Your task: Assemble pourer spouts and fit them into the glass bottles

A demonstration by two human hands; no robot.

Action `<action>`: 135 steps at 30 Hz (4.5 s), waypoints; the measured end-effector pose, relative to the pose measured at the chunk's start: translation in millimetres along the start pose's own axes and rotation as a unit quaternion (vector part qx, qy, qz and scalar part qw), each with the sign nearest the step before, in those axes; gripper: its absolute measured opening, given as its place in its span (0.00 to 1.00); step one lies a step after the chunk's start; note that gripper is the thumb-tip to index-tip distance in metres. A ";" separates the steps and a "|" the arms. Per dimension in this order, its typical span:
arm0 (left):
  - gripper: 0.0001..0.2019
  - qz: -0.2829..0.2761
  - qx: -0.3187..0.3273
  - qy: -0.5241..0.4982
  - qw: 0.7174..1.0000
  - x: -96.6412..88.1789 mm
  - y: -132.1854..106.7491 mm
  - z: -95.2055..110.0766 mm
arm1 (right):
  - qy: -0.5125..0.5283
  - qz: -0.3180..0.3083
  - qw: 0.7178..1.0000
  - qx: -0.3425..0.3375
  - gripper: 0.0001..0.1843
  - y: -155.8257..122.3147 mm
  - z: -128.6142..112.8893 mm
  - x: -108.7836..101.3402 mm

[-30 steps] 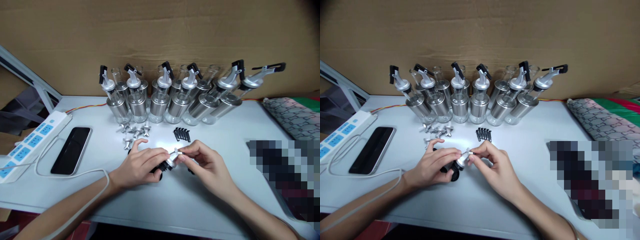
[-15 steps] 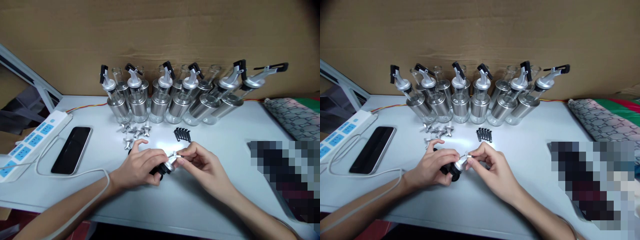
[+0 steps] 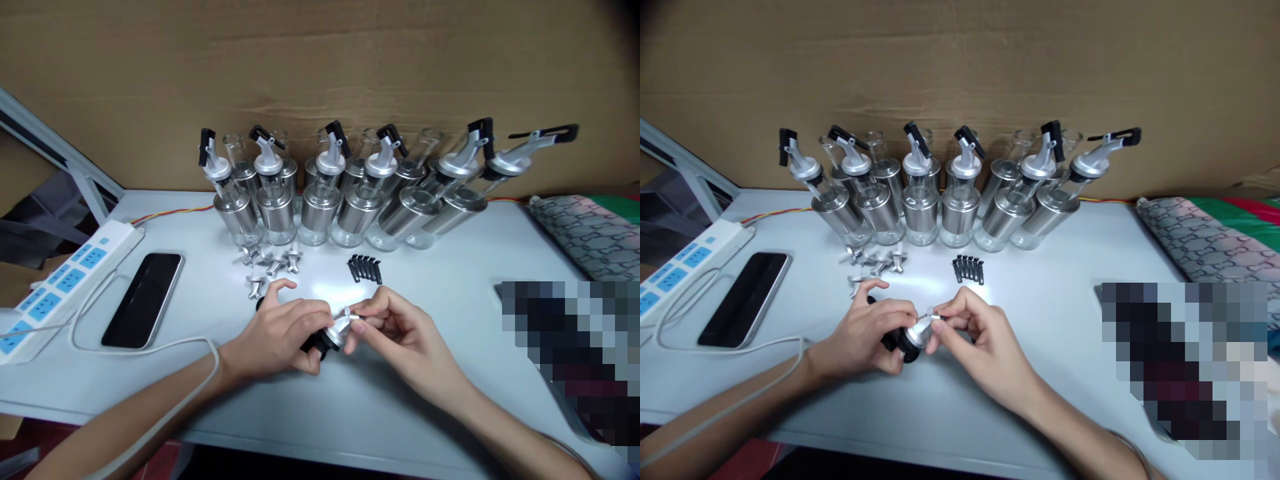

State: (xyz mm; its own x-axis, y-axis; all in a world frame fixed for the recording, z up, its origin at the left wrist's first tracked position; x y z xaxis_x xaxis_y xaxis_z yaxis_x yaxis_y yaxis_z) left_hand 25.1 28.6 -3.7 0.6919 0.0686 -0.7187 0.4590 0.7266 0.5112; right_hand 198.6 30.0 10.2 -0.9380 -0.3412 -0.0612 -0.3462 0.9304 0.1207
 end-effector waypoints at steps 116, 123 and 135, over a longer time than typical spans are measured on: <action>0.06 0.018 0.021 0.008 1.000 -6.8 -1.2 -0.1 | -0.307 -0.071 0.862 -0.398 0.15 -4.0 -13.0 -4.4; 0.06 0.015 0.023 0.002 1.000 -8.0 -0.2 1.7 | -0.286 -0.079 0.869 -0.396 0.14 -5.4 -11.5 -4.3; 0.06 0.023 0.018 -0.003 1.000 -8.1 -0.8 3.0 | -0.279 -0.080 0.871 -0.397 0.13 -3.8 -13.7 -4.6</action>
State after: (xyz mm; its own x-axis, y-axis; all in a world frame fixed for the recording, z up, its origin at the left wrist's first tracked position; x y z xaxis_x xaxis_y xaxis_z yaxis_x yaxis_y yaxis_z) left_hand 20.9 25.4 3.1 0.7159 0.0975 -0.6913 0.4464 0.6974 0.5606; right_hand 204.0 26.2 23.6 -0.7998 -0.1323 -0.5854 -0.5809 0.4162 0.6995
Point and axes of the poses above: each hand's wrist, its own y-axis towards the middle knuckle, its own x-axis out of the palm, z = x × y, the point moved 3 cm from there along y, towards the middle knuckle, and after that the axes turned 12 degrees about -x, right-handed, at the moved point
